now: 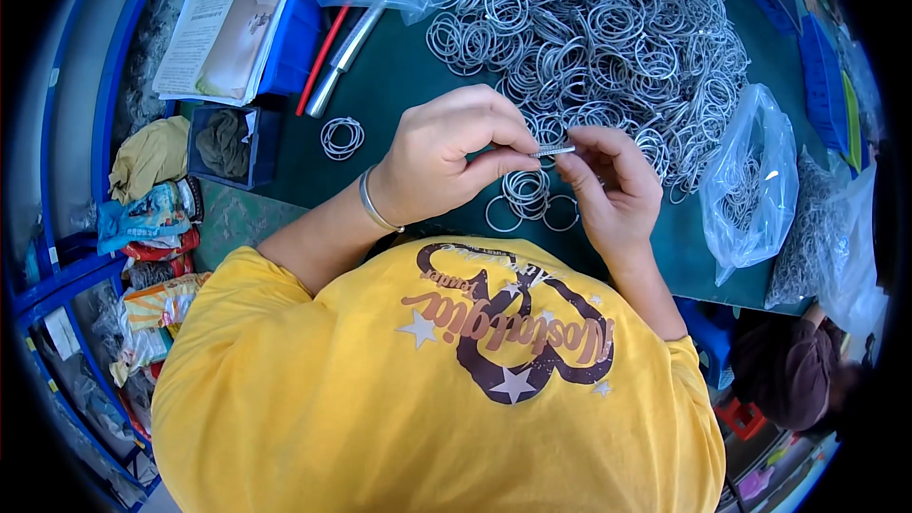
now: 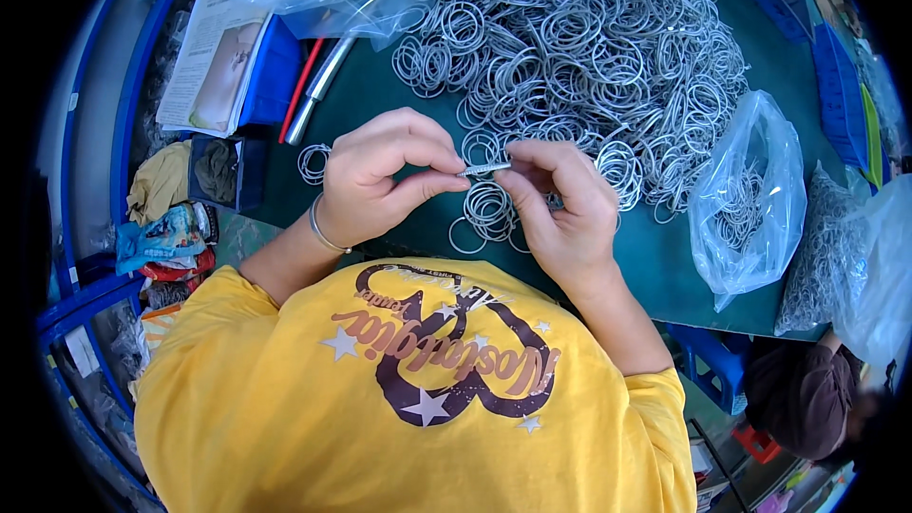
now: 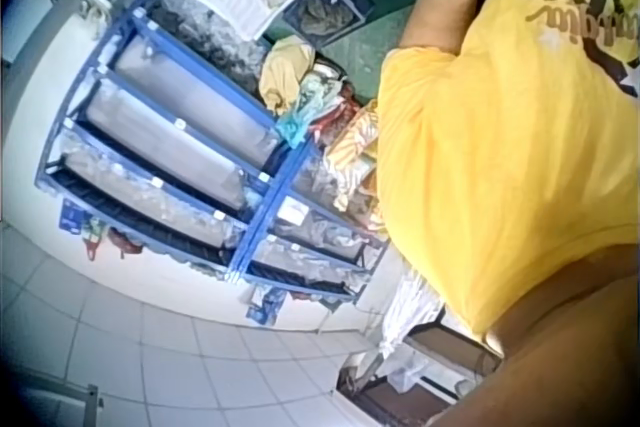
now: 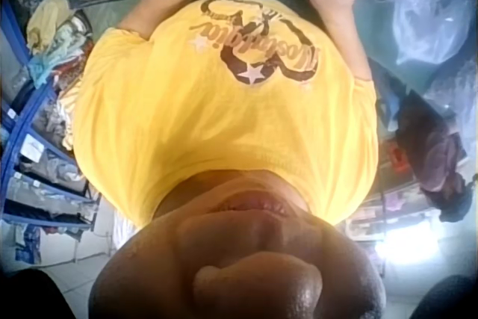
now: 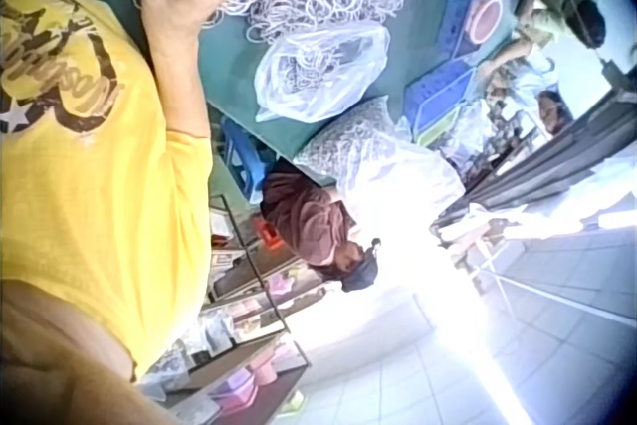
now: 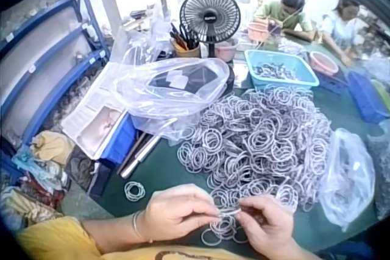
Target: The person threads metal rings together by hand at a table, repeatedly picking up individual rings from a large pile and linking them.
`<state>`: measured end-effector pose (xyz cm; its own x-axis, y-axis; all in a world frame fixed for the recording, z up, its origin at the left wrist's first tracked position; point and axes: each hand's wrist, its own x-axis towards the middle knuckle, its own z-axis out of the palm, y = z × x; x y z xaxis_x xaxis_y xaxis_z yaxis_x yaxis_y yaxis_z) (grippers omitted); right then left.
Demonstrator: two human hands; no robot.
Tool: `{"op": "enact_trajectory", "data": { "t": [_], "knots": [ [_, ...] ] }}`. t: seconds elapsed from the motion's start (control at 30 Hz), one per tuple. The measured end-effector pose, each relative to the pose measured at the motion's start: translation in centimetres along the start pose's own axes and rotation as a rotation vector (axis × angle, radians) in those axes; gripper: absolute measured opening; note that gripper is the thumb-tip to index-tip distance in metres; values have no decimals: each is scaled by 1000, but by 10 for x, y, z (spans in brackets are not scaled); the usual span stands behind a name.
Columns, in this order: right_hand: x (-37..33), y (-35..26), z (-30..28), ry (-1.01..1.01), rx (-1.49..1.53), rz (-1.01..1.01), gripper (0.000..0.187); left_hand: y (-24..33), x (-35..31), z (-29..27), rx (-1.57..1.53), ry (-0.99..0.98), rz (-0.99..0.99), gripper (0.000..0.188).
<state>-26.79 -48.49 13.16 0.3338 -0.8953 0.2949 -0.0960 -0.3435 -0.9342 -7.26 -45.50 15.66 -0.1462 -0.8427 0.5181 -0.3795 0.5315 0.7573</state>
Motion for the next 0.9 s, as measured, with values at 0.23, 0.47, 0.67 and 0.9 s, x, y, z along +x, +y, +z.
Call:
{"op": "enact_trajectory", "data": {
  "t": [0.23,0.47,0.67,0.9],
  "knots": [
    [-1,9,-10,-137,111,-13,17,-4,1,-2,19,-3,40,20],
    [2,-8,-3,9,-33,-199,21,1,-3,5,-278,65,-114,19],
    [1,-6,1,69,150,-305,28,-2,-6,5,-317,90,-124,20],
    [-1,-4,-1,88,142,-325,31,-7,-7,2,-146,63,-21,20]
  ]
}}
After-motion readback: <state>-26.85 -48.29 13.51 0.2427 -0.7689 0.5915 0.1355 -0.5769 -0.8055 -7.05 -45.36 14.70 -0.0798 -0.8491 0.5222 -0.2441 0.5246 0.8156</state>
